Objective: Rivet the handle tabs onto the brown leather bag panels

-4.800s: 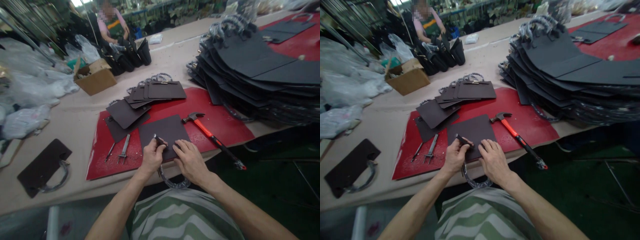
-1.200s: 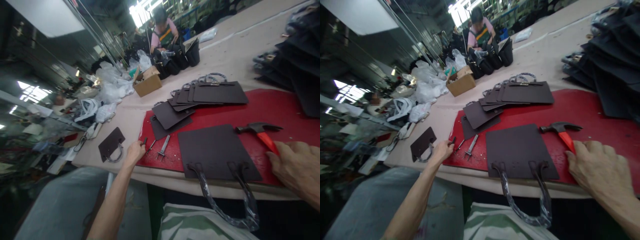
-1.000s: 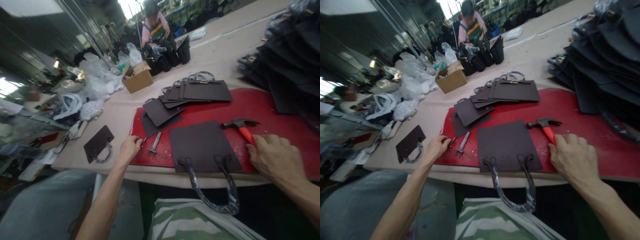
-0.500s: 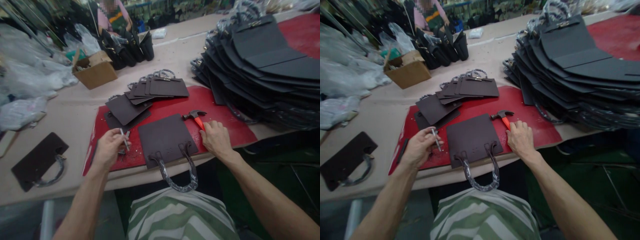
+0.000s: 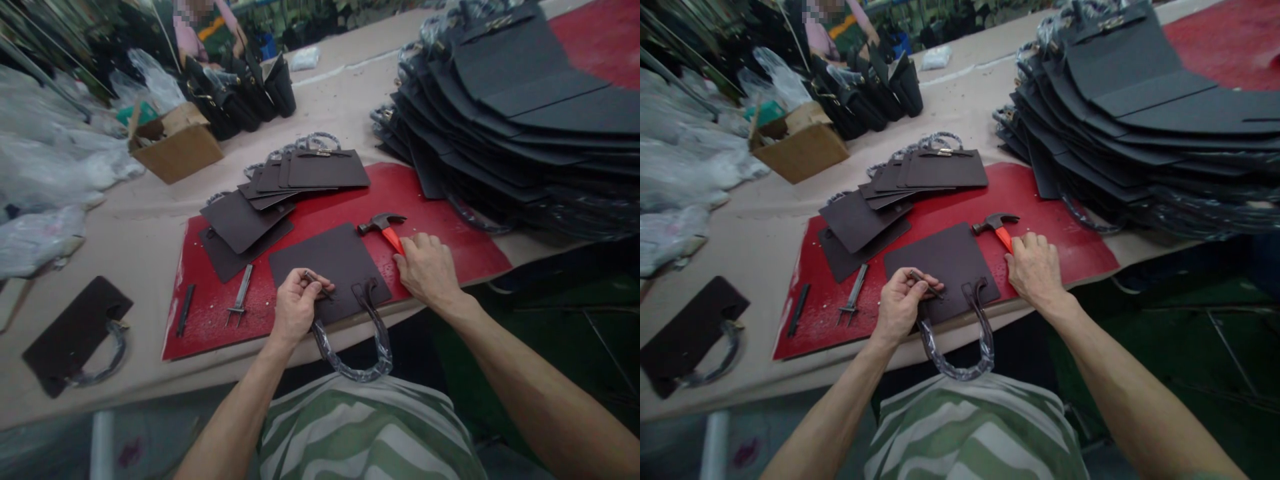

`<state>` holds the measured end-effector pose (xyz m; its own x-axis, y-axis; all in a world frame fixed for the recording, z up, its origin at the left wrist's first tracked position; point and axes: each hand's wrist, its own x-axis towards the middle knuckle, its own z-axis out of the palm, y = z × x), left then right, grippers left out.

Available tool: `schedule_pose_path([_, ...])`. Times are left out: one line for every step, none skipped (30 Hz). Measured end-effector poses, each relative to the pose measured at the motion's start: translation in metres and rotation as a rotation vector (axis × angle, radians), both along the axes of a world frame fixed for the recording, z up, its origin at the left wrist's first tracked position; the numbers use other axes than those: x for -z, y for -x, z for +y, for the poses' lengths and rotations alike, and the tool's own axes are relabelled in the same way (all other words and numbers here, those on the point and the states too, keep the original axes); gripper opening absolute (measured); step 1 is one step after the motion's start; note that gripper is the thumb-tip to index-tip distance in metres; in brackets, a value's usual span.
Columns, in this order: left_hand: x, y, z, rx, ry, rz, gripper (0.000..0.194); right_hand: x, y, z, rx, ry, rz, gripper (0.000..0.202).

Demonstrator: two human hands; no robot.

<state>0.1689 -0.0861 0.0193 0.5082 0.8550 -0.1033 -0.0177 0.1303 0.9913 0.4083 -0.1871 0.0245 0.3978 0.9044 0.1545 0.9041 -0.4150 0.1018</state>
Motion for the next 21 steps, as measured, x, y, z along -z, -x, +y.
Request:
schedule_pose_path([0.0, 0.0, -0.001, 0.007, -0.007, 0.006, 0.027, 0.0, 0.0, 0.0, 0.003, -0.001, 0.007, 0.023])
schedule_pose_path([0.0, -0.001, -0.001, 0.012, -0.014, 0.012, 0.025, 0.0, -0.001, 0.0, 0.005, -0.002, 0.014, 0.023])
schedule_pose_path([0.0, -0.002, -0.002, 0.015, -0.023, 0.018, 0.024, 0.0, -0.001, 0.0, 0.007, -0.003, 0.02, 0.023])
schedule_pose_path([0.001, -0.002, -0.002, 0.018, -0.033, 0.025, 0.022, 0.0, -0.001, 0.0, 0.006, -0.003, 0.025, 0.023])
schedule_pose_path([0.002, -0.003, -0.003, 0.021, -0.047, 0.033, 0.019, 0.001, 0.0, 0.0, 0.005, -0.004, 0.027, 0.024])
schedule_pose_path([0.002, -0.002, -0.003, 0.024, -0.067, 0.042, 0.016, 0.001, 0.0, 0.0, 0.006, -0.006, 0.029, 0.024])
schedule_pose_path([0.003, -0.002, -0.004, 0.029, -0.098, 0.054, 0.013, 0.001, 0.001, -0.001, 0.012, -0.009, 0.029, 0.024])
schedule_pose_path([0.003, -0.001, -0.005, 0.039, -0.146, 0.074, 0.009, 0.001, 0.001, -0.001, 0.022, -0.012, 0.029, 0.024])
schedule_pose_path([0.004, 0.0, -0.006, 0.054, -0.215, 0.101, 0.006, 0.0, 0.001, -0.002, 0.038, -0.012, 0.032, 0.025])
schedule_pose_path([0.004, 0.001, -0.007, 0.072, -0.302, 0.136, 0.006, -0.001, 0.001, -0.002, 0.06, -0.008, 0.043, 0.025])
schedule_pose_path([0.004, 0.002, -0.008, 0.093, -0.401, 0.173, 0.007, -0.002, 0.001, -0.002, 0.089, 0.005, 0.069, 0.026])
schedule_pose_path([0.004, 0.002, -0.009, 0.113, -0.498, 0.206, 0.009, -0.004, 0.0, -0.003, 0.118, 0.027, 0.113, 0.026])
schedule_pose_path([0.005, 0.003, -0.011, 0.129, -0.58, 0.235, 0.011, -0.007, -0.001, -0.003, 0.146, 0.054, 0.175, 0.025])
schedule_pose_path([0.005, 0.003, -0.011, 0.141, -0.639, 0.255, 0.012, -0.01, -0.003, -0.004, 0.175, 0.083, 0.268, 0.022])
schedule_pose_path([0.005, 0.003, -0.012, 0.147, -0.672, 0.267, 0.013, -0.013, -0.005, -0.005, 0.212, 0.101, 0.405, 0.019])
schedule_pose_path([0.005, 0.003, -0.012, 0.148, -0.682, 0.274, 0.014, -0.017, -0.006, -0.007, 0.255, 0.106, 0.6, 0.017])
schedule_pose_path([0.005, 0.002, -0.012, 0.142, -0.673, 0.278, 0.015, -0.02, -0.006, -0.009, 0.3, 0.1, 0.85, 0.015])
schedule_pose_path([0.005, 0.002, -0.012, 0.135, -0.652, 0.282, 0.015, -0.023, -0.006, -0.012, 0.348, 0.078, 1.134, 0.014])
schedule_pose_path([0.005, 0.001, -0.012, 0.128, -0.628, 0.282, 0.015, -0.026, -0.004, -0.016, 0.394, 0.038, 1.415, 0.013])
schedule_pose_path([0.005, 0.001, -0.012, 0.123, -0.609, 0.28, 0.016, -0.029, -0.001, -0.02, 0.435, -0.007, 1.652, 0.012])
schedule_pose_path([0.005, 0.001, -0.012, 0.125, -0.6, 0.278, 0.016, -0.032, 0.002, -0.024, 0.467, -0.053, 1.818, 0.011])
